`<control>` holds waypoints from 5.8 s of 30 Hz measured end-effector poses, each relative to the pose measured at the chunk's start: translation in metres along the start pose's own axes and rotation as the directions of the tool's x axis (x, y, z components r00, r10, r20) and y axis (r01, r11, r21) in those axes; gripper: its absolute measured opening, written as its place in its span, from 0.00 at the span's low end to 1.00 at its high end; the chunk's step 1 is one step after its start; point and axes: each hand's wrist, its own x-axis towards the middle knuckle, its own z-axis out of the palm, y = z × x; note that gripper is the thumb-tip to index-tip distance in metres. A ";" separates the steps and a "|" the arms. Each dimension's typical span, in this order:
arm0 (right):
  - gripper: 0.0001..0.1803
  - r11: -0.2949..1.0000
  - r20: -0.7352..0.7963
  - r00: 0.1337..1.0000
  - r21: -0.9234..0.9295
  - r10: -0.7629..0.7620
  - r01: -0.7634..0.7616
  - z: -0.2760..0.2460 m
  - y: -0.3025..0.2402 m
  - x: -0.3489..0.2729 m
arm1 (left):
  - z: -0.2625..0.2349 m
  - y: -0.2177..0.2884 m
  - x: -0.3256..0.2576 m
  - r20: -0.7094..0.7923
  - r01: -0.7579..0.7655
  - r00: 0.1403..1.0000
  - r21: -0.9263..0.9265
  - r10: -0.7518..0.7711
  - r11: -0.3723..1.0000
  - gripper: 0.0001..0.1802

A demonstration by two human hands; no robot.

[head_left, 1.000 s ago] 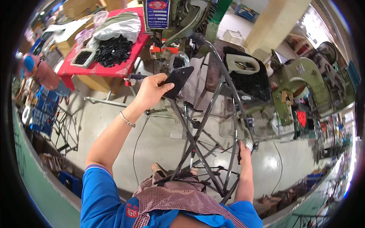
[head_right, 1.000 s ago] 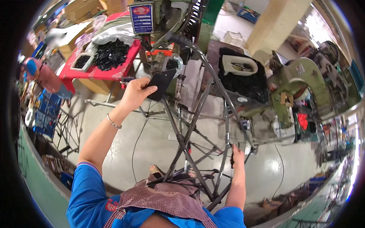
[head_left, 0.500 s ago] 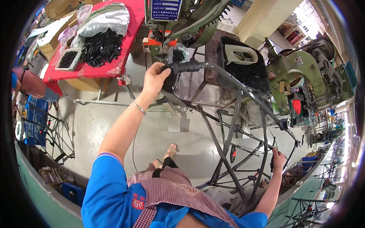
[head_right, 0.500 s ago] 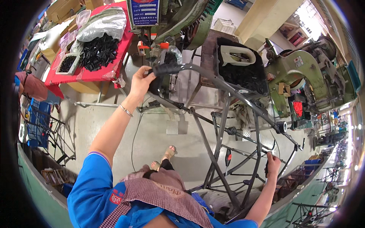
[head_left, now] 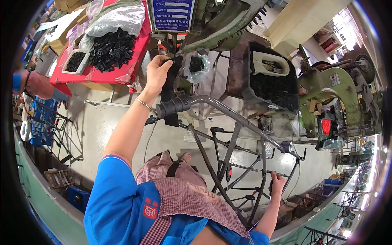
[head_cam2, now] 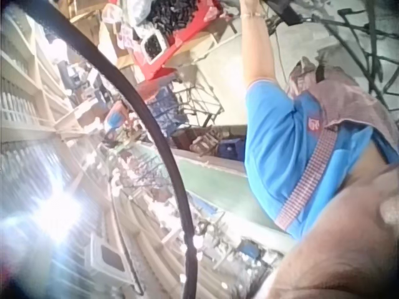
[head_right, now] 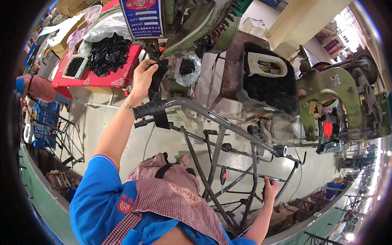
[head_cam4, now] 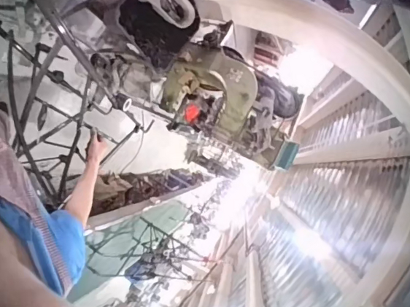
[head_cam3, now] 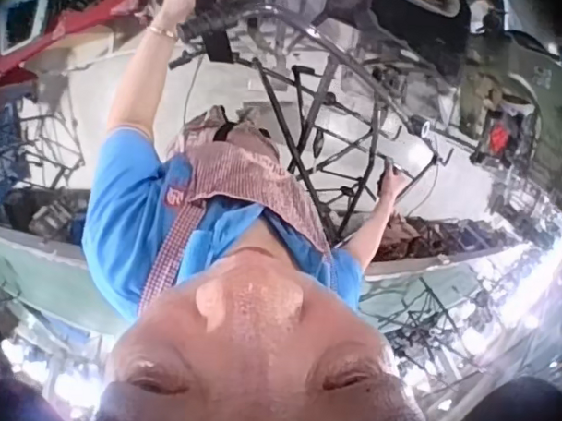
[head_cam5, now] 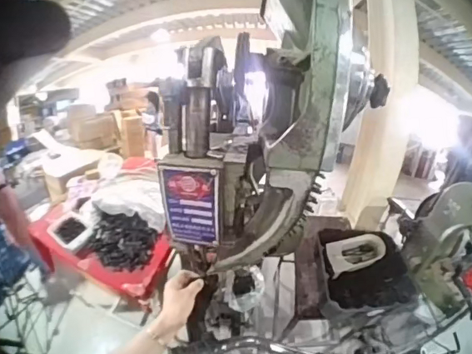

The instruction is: The person repeatedly picks up black plastic feet from a bin, places them onto metal frame legs, and uses a press machine to attach them. The person then places the assembled frames onto a nearby rack.

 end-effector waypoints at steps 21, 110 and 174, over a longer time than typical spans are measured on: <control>0.16 0.991 -0.097 0.987 -0.051 -0.128 0.124 0.084 -0.142 -0.083 | -0.090 0.077 0.057 0.750 -0.368 0.632 0.512 -0.195 0.776 0.16; 0.14 0.767 0.300 0.799 -0.246 -0.521 0.592 0.226 0.054 -0.387 | 0.023 0.294 -0.300 0.680 0.736 -0.286 -0.296 0.676 0.609 0.34; 0.27 -0.146 0.683 0.384 -0.582 -0.621 0.800 0.456 -0.386 0.100 | -0.325 -0.131 -0.058 -0.727 0.556 0.637 0.205 -0.255 0.805 0.17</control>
